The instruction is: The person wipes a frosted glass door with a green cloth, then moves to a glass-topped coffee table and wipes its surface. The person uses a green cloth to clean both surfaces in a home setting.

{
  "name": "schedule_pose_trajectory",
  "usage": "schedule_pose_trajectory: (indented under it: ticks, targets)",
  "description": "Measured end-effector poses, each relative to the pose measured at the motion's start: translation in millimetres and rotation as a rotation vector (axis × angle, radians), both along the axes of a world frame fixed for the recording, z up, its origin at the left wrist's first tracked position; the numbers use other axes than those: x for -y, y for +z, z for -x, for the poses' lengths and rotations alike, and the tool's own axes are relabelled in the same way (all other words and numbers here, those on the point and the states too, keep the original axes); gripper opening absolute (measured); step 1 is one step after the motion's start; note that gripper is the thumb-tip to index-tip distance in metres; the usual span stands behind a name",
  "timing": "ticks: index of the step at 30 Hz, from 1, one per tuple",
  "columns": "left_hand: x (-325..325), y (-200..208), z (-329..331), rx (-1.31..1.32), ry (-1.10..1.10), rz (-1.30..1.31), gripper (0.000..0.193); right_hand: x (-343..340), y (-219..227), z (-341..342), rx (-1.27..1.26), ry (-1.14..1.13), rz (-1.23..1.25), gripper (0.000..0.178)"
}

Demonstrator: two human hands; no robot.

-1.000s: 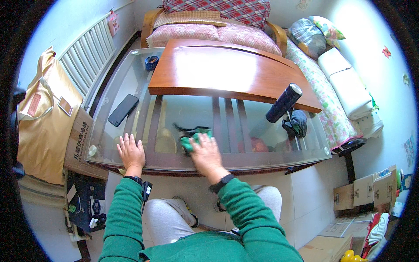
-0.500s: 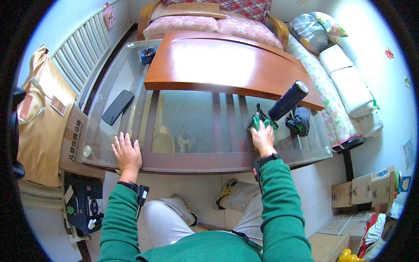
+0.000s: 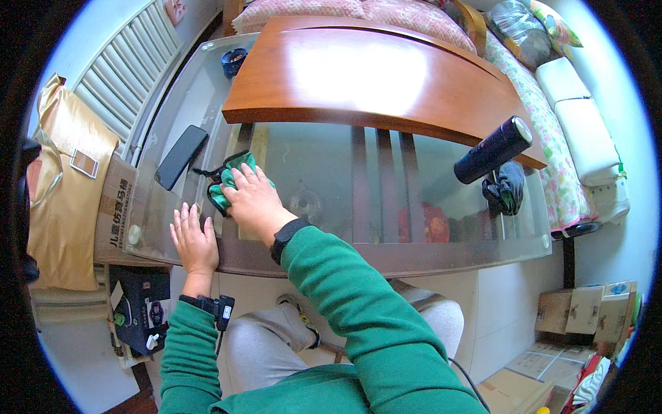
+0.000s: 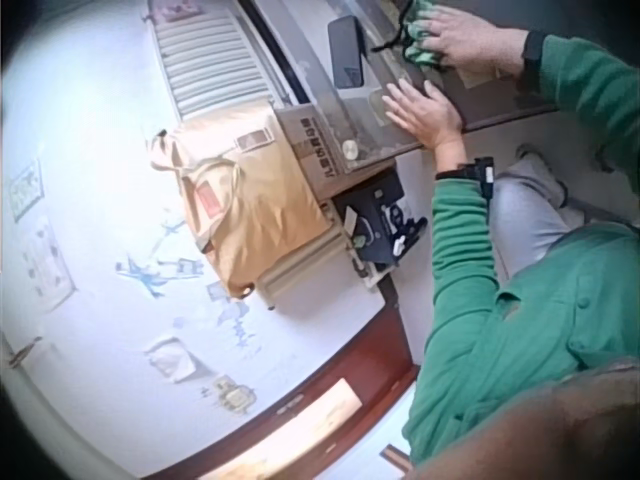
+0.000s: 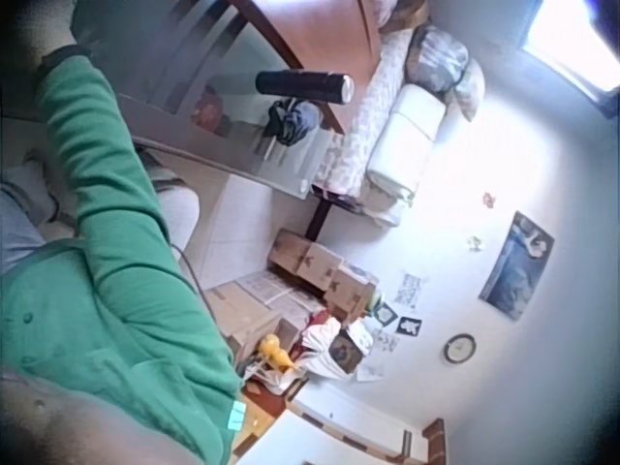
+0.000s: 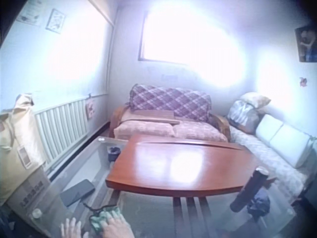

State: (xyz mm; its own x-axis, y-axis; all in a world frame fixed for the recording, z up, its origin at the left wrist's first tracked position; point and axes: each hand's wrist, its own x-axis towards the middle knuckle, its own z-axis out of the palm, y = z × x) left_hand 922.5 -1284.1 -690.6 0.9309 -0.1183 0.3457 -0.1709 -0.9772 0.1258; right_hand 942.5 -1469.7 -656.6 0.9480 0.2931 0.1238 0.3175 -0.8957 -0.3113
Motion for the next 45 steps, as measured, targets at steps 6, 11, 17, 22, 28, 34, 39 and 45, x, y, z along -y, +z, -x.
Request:
schedule_pose_trajectory:
  ticks: [6, 11, 17, 22, 28, 34, 39, 45]
  targets:
    - [-1, 2, 1, -0.016, 0.001, 0.019, 0.048, 97, 6, 2, -0.017, -0.261, 0.143, 0.047]
    - [1, 1, 1, -0.015, 0.005, 0.021, 0.048, 229, -3, 46, -0.163, -0.705, 0.212, 0.053]
    - [3, 5, 2, -0.023, 0.019, 0.031, 0.049, 313, -25, 138, -0.02, -0.93, 0.165, 0.056]
    - [5, 7, 3, -0.045, 0.043, -0.001, 0.048, 283, -27, 164, -0.02, -1.037, 0.14, 0.059]
    - [4, 3, 1, -0.042, 0.047, 0.017, 0.049, 167, -19, 159, -0.015, -0.761, 0.268, 0.059]
    - [3, -1, -2, -0.023, 0.051, 0.012, 0.049, 10, -8, 144, 0.033, -0.259, 0.084, 0.048]
    - [1, -2, -3, -0.03, 0.049, 0.005, 0.048, -2, -4, 161, 0.104, -0.095, -0.065, 0.044]
    - [2, -2, -2, -0.025, 0.055, 0.015, 0.047, 117, -13, 219, 0.29, -0.365, 0.055, 0.048]
